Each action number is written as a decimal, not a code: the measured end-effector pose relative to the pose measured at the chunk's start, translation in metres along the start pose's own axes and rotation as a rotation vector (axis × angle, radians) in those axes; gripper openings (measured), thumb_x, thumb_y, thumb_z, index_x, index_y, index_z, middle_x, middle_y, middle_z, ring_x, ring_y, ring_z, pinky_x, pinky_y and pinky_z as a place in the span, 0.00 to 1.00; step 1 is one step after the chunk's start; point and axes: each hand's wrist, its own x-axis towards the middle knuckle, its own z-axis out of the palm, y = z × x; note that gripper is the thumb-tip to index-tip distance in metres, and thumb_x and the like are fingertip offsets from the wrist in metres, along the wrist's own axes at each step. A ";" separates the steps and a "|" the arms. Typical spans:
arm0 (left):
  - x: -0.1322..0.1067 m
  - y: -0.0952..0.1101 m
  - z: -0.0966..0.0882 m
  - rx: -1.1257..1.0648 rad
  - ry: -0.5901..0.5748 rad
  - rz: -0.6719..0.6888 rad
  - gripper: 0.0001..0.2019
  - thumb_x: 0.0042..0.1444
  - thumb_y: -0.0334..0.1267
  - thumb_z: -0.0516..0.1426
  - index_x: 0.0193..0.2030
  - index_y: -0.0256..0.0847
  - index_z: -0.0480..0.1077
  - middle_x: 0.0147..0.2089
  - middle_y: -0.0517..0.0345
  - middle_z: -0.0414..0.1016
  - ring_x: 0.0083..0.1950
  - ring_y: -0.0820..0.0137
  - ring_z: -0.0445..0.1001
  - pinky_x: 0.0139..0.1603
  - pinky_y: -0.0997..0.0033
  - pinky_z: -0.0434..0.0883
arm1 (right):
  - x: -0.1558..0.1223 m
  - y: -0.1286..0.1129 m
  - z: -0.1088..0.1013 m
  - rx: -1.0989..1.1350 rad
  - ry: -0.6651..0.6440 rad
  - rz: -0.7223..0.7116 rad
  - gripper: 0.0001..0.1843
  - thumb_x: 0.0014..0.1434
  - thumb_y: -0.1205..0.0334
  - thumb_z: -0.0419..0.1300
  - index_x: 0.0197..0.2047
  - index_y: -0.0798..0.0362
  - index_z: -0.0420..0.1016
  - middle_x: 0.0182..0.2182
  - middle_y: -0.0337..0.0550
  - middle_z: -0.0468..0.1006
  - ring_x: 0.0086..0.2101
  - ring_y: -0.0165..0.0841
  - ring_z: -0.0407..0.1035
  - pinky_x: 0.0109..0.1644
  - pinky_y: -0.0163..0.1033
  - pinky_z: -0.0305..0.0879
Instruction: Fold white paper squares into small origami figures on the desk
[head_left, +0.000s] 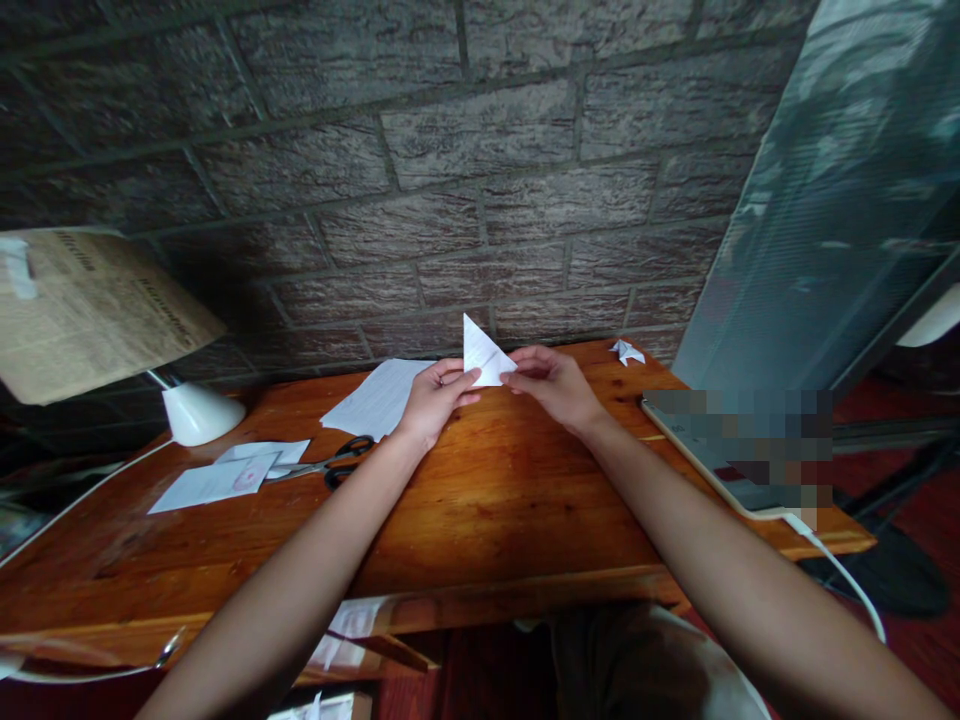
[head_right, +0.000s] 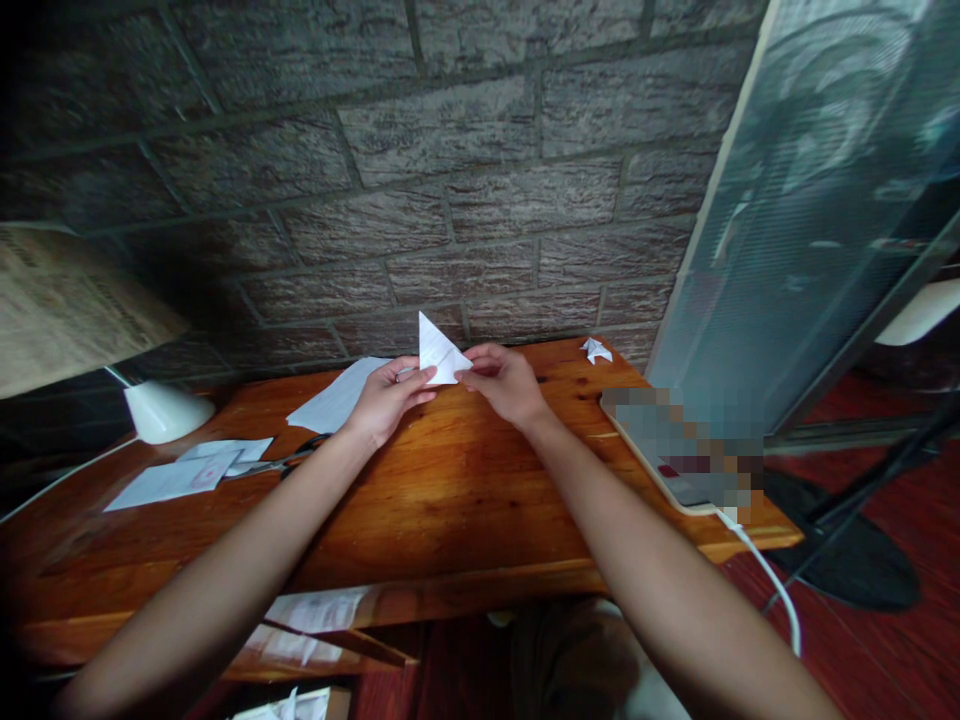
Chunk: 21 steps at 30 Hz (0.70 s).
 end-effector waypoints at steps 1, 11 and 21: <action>-0.001 0.000 0.000 0.004 -0.007 -0.001 0.18 0.39 0.40 0.70 0.37 0.37 0.74 0.35 0.57 0.79 0.35 0.73 0.76 0.37 0.73 0.74 | 0.000 0.000 0.000 -0.005 -0.001 -0.008 0.23 0.39 0.52 0.73 0.37 0.53 0.75 0.31 0.40 0.79 0.28 0.30 0.70 0.35 0.37 0.68; -0.002 0.000 0.002 0.021 -0.027 0.020 0.18 0.39 0.41 0.70 0.37 0.36 0.76 0.36 0.54 0.80 0.38 0.71 0.77 0.39 0.72 0.75 | -0.003 -0.007 0.001 -0.013 -0.106 -0.070 0.21 0.43 0.56 0.72 0.40 0.52 0.76 0.31 0.38 0.79 0.32 0.31 0.71 0.41 0.39 0.67; -0.002 0.001 0.005 -0.061 0.005 0.066 0.19 0.40 0.40 0.70 0.39 0.36 0.76 0.37 0.54 0.81 0.40 0.70 0.78 0.50 0.65 0.75 | -0.007 -0.013 0.001 0.052 -0.246 -0.088 0.24 0.51 0.57 0.69 0.52 0.47 0.76 0.42 0.40 0.80 0.40 0.33 0.73 0.48 0.42 0.71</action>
